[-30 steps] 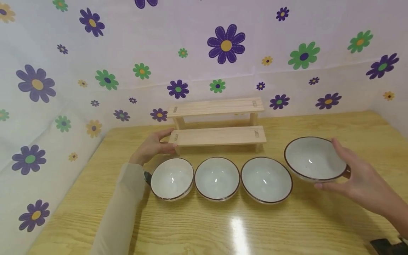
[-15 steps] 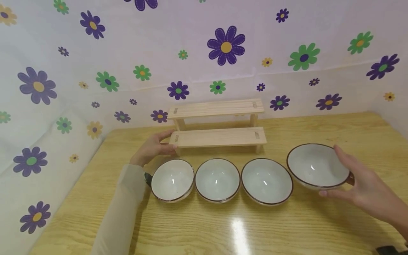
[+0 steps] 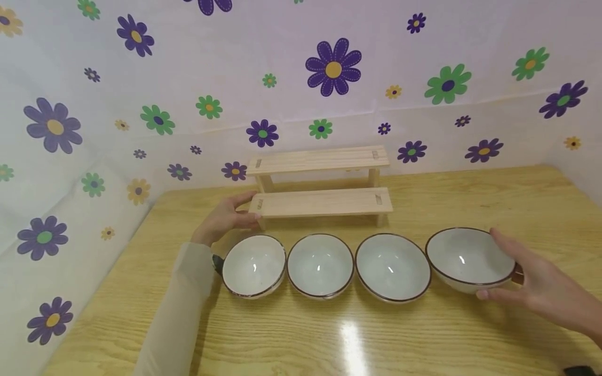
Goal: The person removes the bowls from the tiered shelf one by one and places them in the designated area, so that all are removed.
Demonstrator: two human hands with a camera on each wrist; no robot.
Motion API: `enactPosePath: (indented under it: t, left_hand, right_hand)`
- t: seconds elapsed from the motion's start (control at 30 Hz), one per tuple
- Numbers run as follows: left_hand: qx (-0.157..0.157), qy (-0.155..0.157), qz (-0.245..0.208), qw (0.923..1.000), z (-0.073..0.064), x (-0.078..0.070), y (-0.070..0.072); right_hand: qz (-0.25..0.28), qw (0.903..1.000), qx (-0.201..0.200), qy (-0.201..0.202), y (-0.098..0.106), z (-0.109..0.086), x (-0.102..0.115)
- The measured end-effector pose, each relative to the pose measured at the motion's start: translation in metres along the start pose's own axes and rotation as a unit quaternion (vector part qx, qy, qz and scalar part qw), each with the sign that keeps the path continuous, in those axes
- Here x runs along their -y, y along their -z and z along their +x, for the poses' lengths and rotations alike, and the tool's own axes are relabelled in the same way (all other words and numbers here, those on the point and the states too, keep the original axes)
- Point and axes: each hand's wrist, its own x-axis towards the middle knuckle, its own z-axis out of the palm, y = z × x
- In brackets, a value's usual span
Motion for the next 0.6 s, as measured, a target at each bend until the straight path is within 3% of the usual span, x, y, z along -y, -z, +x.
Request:
enactPosePath:
  t: [0.1, 0.23, 0.33, 0.6]
  left_hand:
    - [0.0, -0.003, 0.0, 1.0, 0.0, -0.001, 0.0]
    - [-0.002, -0.007, 0.001, 1.0, -0.001, 0.0, 0.001]
    - [-0.003, -0.006, 0.003, 1.0, -0.001, 0.0, 0.001]
    - [-0.005, 0.001, 0.006, 1.0, -0.004, -0.004, -0.002]
  right_hand:
    - [-0.01, 0.9998, 0.015, 0.012, 0.002, -0.002, -0.012]
    - [0.029, 0.9959, 0.023, 0.083, 0.005, -0.003, -0.029]
    - [0.042, 0.9919, 0.038, 0.114, 0.007, -0.003, -0.039]
    - [-0.011, 0.996, 0.046, 0.076, 0.006, -0.005, -0.041]
